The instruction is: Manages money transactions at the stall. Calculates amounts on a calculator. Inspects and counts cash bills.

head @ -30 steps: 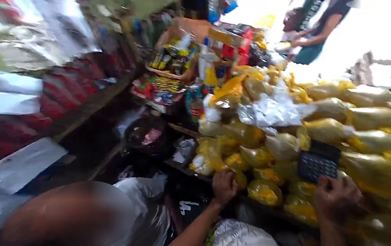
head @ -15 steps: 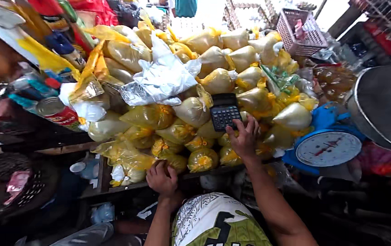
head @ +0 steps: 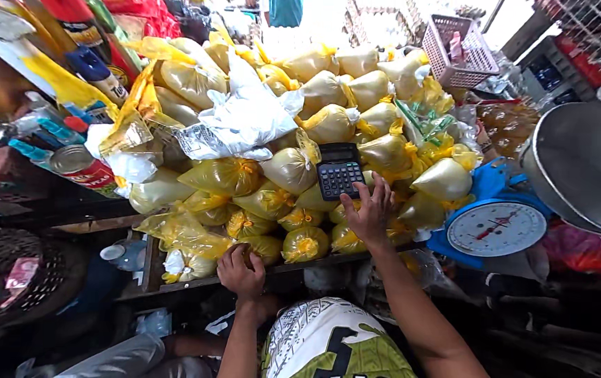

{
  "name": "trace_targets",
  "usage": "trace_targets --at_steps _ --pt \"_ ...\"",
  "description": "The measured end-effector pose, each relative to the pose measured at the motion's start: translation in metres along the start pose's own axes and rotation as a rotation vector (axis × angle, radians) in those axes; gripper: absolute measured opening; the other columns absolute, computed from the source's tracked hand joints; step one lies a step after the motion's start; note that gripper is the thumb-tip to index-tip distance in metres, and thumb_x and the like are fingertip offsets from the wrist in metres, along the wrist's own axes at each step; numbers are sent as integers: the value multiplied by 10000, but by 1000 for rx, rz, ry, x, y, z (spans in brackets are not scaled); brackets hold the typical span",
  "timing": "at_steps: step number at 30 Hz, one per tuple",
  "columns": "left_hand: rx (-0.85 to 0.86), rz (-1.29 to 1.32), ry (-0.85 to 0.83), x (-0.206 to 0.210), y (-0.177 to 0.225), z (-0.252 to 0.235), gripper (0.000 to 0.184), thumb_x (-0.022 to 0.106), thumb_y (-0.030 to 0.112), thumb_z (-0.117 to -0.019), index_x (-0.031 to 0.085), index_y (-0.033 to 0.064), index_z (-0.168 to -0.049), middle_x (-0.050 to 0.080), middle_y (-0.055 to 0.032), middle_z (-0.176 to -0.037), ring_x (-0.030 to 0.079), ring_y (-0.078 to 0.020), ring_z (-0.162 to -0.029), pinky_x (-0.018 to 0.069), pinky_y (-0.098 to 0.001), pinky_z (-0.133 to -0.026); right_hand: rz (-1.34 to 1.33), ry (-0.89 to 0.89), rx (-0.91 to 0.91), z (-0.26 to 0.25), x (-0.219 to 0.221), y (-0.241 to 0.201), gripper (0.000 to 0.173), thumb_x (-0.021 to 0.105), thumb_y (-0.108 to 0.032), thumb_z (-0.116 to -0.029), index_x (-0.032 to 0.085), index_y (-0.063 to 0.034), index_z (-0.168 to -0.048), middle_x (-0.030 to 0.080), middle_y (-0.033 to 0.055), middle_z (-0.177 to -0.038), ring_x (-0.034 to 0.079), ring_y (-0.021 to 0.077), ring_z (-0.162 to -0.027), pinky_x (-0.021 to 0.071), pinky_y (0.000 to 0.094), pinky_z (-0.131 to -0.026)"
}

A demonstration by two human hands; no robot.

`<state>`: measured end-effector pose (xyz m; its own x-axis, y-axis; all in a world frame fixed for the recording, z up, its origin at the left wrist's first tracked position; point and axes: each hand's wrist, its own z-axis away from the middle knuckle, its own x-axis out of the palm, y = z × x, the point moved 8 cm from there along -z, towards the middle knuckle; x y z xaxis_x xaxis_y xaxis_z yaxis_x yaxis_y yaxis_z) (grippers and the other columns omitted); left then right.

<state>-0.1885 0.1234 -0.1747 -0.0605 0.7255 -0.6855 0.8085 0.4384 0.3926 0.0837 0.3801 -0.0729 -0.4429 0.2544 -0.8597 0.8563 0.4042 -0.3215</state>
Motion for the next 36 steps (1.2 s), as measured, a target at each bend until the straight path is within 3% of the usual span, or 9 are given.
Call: trace_targets --at_steps 5,10,12,15,18,24,29,36 --pt "-1 -26 -27 1 2 -1 417 421 427 -998 704 158 -1144 688 -119 -1190 630 -316 -1120 487 -478 -914 3 -38 2 6 7 13 662 373 -764 -959 666 -295 -1324 369 107 -1620 288 364 -1509 243 672 -1168" --pt "-4 -6 -83 -3 11 -3 394 457 367 -992 686 120 -1195 644 -179 -1266 578 -380 -1211 430 -559 -1010 -68 -7 -37 8 -7 14 564 459 -684 -976 743 -223 -1136 444 126 -1564 342 373 -1479 285 651 -1162" --pt "-1 40 -100 -7 30 -1 358 506 313 -988 680 96 -1212 625 -192 -1290 542 -397 -1252 387 -569 -1061 -91 -9 -37 9 -12 18 561 467 -681 -976 748 -219 -1128 446 122 -1561 342 371 -1478 281 649 -1164" --pt "92 150 -225 -7 84 12 345 559 294 -990 678 83 -1235 619 -192 -1319 536 -397 -1280 385 -590 -1096 -104 -16 -40 9 -15 26 573 462 -687 -977 738 -225 -1175 447 124 -1560 353 374 -1466 285 652 -1157" --pt "276 302 -330 4 147 25 316 608 284 -957 688 143 -1228 653 -138 -1271 580 -337 -1228 429 -561 -1063 -115 -38 -42 7 -16 32 593 441 -686 -985 725 -212 -1203 433 125 -1571 343 368 -1477 278 647 -1167" --pt "559 359 -414 52 240 42 267 556 261 -985 687 211 -1212 691 -47 -1206 634 -226 -1138 472 -449 -1021 -122 -78 -45 6 -14 34 602 449 -675 -987 690 -202 -1271 401 118 -1594 317 363 -1492 279 645 -1166" --pt "524 185 -468 85 270 52 394 499 420 -1022 654 157 -1272 648 -102 -1303 609 -303 -1203 456 -507 -1045 -76 -163 -25 -4 -13 29 710 382 -756 -963 615 -244 -1395 326 113 -1646 234 373 -1536 227 673 -1182" --pt "574 122 -419 90 270 56 359 477 418 -1031 664 183 -1227 665 -58 -1268 625 -249 -1161 463 -454 -1036 -103 -126 -74 -26 -23 11 683 373 -736 -984 519 -308 -1496 222 92 -1700 136 352 -1574 172 699 -1198"
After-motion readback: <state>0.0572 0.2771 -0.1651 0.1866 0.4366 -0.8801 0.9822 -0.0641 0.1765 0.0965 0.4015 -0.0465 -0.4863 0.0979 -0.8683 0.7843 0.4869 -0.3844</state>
